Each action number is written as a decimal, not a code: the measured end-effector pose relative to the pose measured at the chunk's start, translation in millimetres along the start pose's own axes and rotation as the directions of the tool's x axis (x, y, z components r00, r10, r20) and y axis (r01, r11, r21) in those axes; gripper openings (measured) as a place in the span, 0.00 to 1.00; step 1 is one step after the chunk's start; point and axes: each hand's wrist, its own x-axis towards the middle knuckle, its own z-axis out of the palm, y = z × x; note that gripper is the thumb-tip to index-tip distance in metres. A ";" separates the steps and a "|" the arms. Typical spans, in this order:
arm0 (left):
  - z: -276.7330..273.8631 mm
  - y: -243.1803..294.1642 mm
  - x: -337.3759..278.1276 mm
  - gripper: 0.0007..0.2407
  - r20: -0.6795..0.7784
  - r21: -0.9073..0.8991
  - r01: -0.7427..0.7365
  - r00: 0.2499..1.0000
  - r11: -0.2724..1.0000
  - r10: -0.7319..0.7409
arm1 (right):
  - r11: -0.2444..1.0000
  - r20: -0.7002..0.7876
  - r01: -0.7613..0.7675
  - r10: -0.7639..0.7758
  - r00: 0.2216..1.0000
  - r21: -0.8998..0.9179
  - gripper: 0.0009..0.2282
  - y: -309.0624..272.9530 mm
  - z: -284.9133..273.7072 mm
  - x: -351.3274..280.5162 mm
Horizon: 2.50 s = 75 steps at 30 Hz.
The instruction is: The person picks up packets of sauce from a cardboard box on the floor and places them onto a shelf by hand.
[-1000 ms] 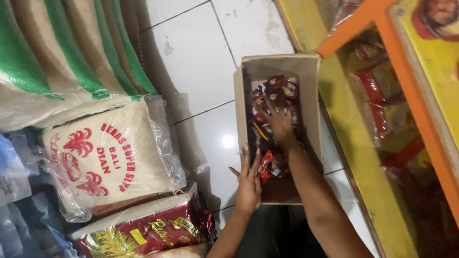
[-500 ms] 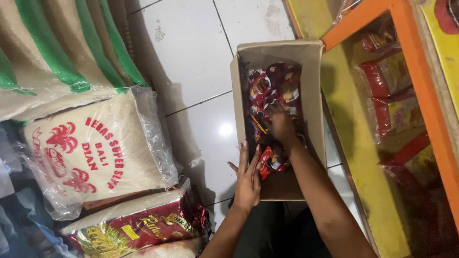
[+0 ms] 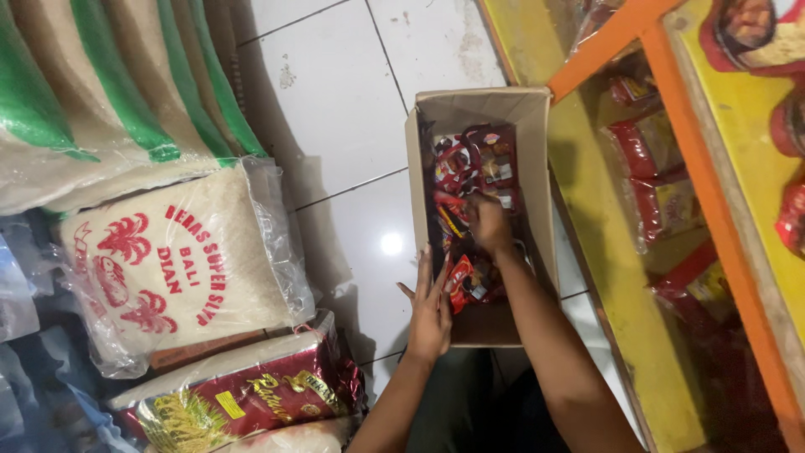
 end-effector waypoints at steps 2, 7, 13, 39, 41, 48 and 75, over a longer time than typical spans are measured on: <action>1.0 -1.0 1.4 0.27 0.012 0.008 0.021 1.000 1.000 -0.021 | 0.974 -0.087 -0.217 0.221 0.971 0.060 0.09 -17.2 -19.4 -7.7; -0.9 -2.5 -0.8 0.28 -0.012 0.015 -0.071 0.997 0.997 0.071 | 0.877 -0.228 -0.365 0.442 0.867 0.313 0.10 -74.8 -91.6 -57.6; -8.4 11.8 -4.0 0.23 0.003 0.162 -0.101 0.995 0.982 0.102 | 0.380 -0.092 -0.113 0.481 0.872 0.918 0.17 -132.1 -122.4 -169.0; -98.9 58.4 -169.4 0.15 0.015 -0.587 0.008 1.000 0.810 0.000 | 0.575 -0.013 -0.242 0.403 0.915 0.781 0.18 -284.4 -101.5 -313.4; -103.1 57.3 -163.2 0.15 0.071 -0.622 0.079 0.996 0.779 -0.045 | 0.662 -0.009 -0.246 0.357 0.934 0.708 0.16 -276.3 -91.3 -310.7; -112.8 52.2 -111.5 0.13 -0.022 -0.602 0.064 0.995 0.796 -0.097 | 0.716 -0.048 -0.244 0.361 0.931 0.654 0.13 -147.4 -64.7 -212.8; -68.3 57.5 -6.1 0.19 -0.133 0.011 -0.112 0.985 0.994 0.113 | 0.688 0.075 -0.433 0.485 0.871 0.582 0.05 47.8 79.9 -12.4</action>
